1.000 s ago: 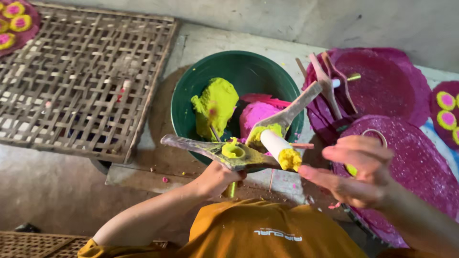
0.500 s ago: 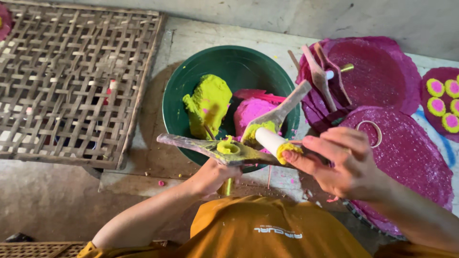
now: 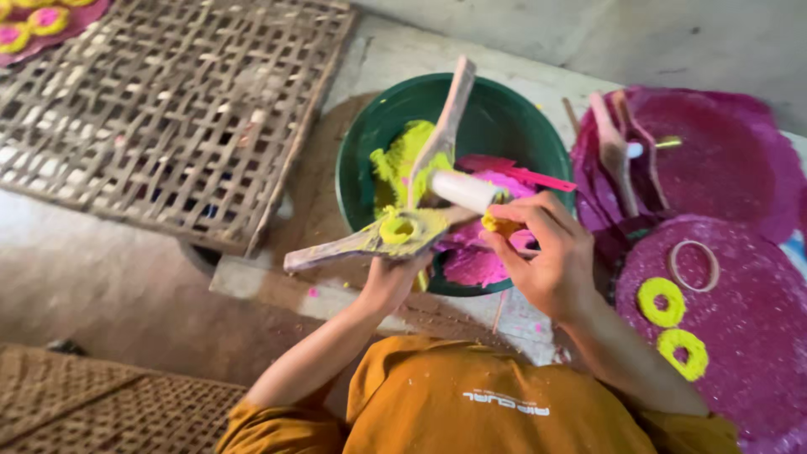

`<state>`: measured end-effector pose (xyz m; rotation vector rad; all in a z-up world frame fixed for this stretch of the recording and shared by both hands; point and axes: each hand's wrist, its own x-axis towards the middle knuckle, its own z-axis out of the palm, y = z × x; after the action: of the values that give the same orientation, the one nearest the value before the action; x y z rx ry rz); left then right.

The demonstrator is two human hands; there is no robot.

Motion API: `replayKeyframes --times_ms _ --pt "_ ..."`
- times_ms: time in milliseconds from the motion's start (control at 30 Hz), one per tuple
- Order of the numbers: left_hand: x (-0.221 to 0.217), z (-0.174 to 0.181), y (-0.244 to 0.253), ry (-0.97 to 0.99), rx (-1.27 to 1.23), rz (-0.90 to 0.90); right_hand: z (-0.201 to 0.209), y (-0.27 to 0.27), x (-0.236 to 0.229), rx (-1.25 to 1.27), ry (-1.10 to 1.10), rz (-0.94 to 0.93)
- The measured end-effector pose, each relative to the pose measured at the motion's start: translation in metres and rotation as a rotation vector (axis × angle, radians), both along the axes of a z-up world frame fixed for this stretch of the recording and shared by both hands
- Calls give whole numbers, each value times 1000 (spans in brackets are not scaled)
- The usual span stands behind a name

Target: The person uses a handheld wooden tool to scoop yellow and pink paste from a green bowl and apply it in patterns onto pink circular disks on a workbench.

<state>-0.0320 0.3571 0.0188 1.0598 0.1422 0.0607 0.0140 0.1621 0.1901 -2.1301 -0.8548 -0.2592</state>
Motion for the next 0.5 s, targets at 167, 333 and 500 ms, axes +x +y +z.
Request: replayKeyframes --times_ms 167,333,500 --pt "11 27 0 -45 -203 265 -2 27 2 72 198 416" --pt "29 49 17 -259 1047 522 -12 58 12 -127 -272 275" --pt "61 23 55 -374 -76 479 -65 48 63 72 41 176"
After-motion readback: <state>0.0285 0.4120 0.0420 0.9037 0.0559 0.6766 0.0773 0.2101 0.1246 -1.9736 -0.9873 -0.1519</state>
